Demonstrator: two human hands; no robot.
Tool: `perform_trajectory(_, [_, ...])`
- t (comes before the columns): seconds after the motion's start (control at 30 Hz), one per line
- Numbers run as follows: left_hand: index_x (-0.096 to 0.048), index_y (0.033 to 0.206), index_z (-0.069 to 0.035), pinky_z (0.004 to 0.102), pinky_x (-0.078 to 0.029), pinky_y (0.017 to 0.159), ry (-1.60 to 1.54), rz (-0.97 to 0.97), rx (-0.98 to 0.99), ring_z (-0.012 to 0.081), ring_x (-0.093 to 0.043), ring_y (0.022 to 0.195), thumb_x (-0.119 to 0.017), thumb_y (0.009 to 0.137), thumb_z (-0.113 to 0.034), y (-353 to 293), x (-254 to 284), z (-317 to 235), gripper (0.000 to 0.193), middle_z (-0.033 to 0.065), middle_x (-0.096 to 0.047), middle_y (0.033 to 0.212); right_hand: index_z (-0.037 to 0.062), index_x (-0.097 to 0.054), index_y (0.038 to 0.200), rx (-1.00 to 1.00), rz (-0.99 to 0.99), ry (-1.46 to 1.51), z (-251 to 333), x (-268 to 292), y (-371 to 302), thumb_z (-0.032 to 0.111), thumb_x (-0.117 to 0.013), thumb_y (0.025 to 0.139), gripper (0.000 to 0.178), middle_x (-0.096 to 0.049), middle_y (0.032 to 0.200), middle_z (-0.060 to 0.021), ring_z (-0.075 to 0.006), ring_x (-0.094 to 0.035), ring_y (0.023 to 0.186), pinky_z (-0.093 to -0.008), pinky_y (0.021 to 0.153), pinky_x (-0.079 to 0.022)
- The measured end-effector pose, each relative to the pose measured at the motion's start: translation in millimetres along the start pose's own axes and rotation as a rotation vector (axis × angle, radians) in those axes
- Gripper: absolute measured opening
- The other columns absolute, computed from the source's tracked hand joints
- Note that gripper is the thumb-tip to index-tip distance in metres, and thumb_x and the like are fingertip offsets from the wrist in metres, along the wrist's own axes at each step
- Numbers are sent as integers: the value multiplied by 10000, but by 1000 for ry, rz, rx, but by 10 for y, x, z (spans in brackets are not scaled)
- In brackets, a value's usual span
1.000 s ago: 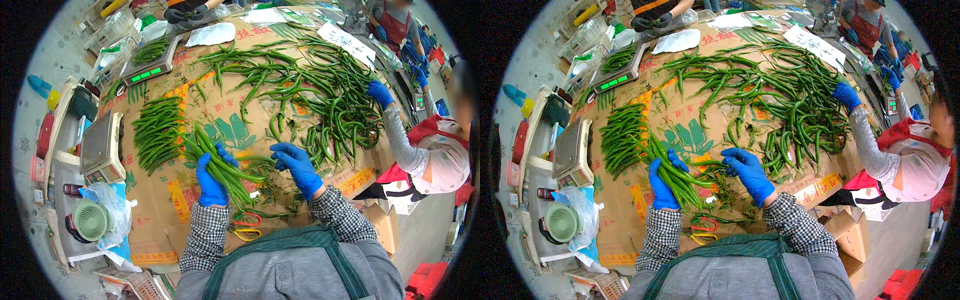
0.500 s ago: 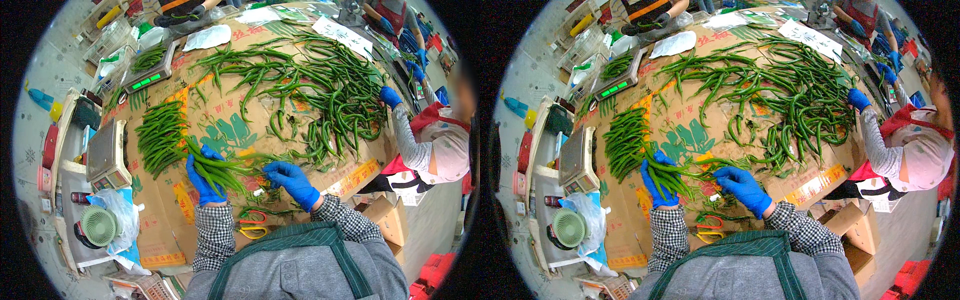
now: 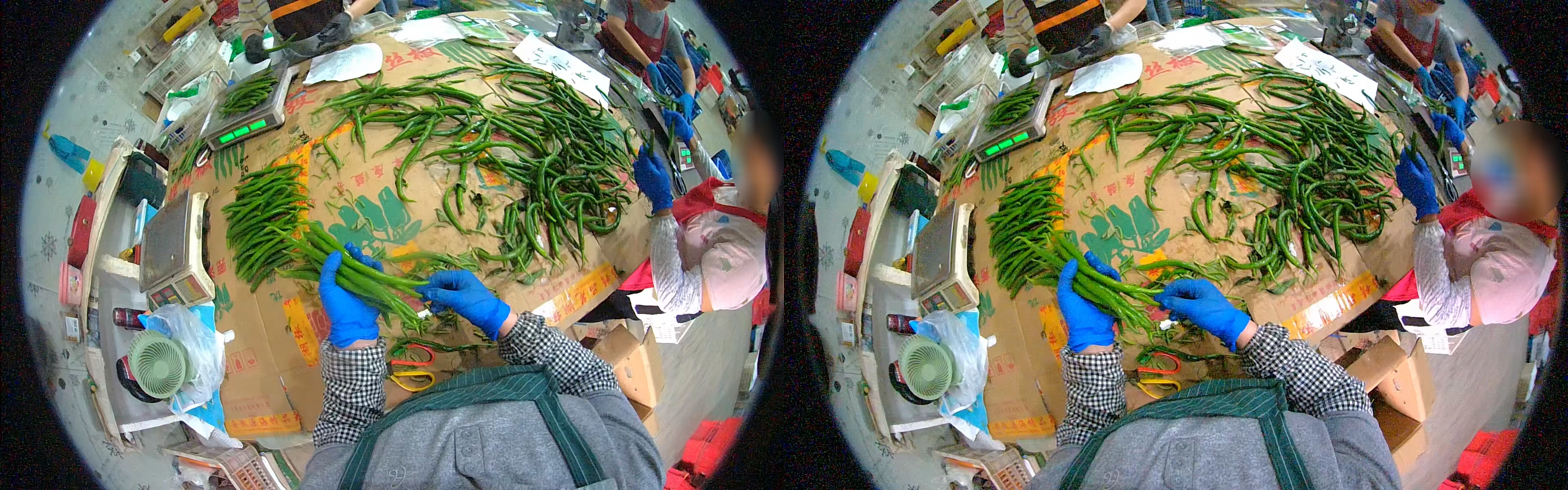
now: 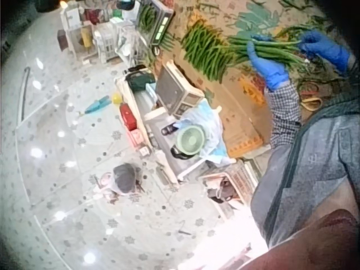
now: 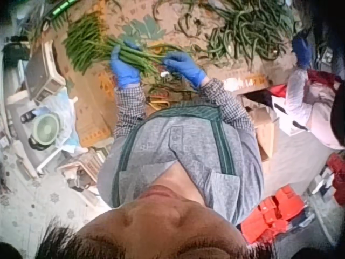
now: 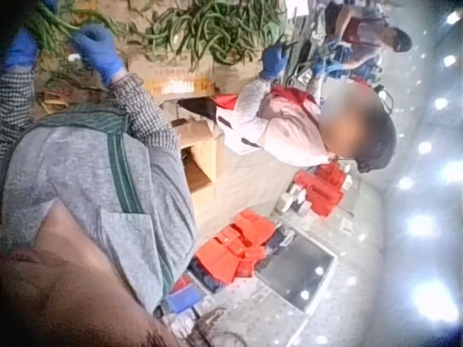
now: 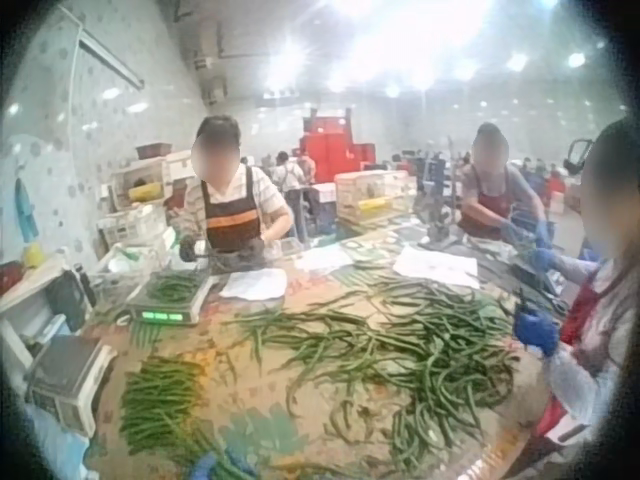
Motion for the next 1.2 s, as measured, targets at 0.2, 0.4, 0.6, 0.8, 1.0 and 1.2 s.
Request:
perform_trajectory(0.2, [-565,1055,-62,342,-477,694,27,-38,5,181,-564,761,-567,824,-240,53,154,-90,292,45,-604,899,2,-638,955,184,-168,-146,-11,492,72,152,-612,845,188,-642,829,-35,-77,-564,711,-229,643,-470])
perform_trajectory(0.4, [-485,1191,-14,328,-481,694,-93,68,45,168,-557,765,-543,832,-253,116,327,-68,435,55,-590,943,9,-642,876,329,-450,-403,642,1306,825,170,-620,813,174,-627,732,-41,-86,-553,642,-255,611,-464])
perform_trajectory(0.6, [-426,1242,2,308,-481,671,-72,58,50,151,-553,748,-517,841,-283,183,404,-41,500,48,-580,920,-57,-598,839,83,-493,-434,963,1130,1905,338,-615,816,395,-640,744,-159,-215,-619,604,-338,569,-502])
perform_trajectory(0.8, [-399,1267,-10,342,-488,704,-29,90,86,164,-551,774,-513,839,-310,230,493,2,534,52,-576,928,0,-593,833,245,-518,-275,676,1432,2336,327,-607,828,327,-605,705,-92,-167,-564,609,-284,559,-441])
perform_trajectory(1.0, [-420,1253,-6,352,-487,749,-148,136,147,182,-550,806,-502,858,-290,250,524,90,494,74,-579,962,38,-580,861,-17,-109,46,593,898,1119,277,-597,847,239,-556,686,-36,-118,-507,563,-249,534,-409])
perform_trajectory(1.2, [-438,1232,-17,344,-487,748,-151,205,234,188,-550,817,-506,849,-279,181,187,360,469,71,-567,940,40,-518,787,-126,-286,-233,702,1163,-147,231,-616,843,221,-533,704,-16,-95,-542,622,-241,589,-455])
Point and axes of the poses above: each hand's wrist, its own y-axis towards the middle knuckle, its own x-axis out of the back of the hand, z = x × y, the point moved 7 cm from there along y, towards the middle knuckle
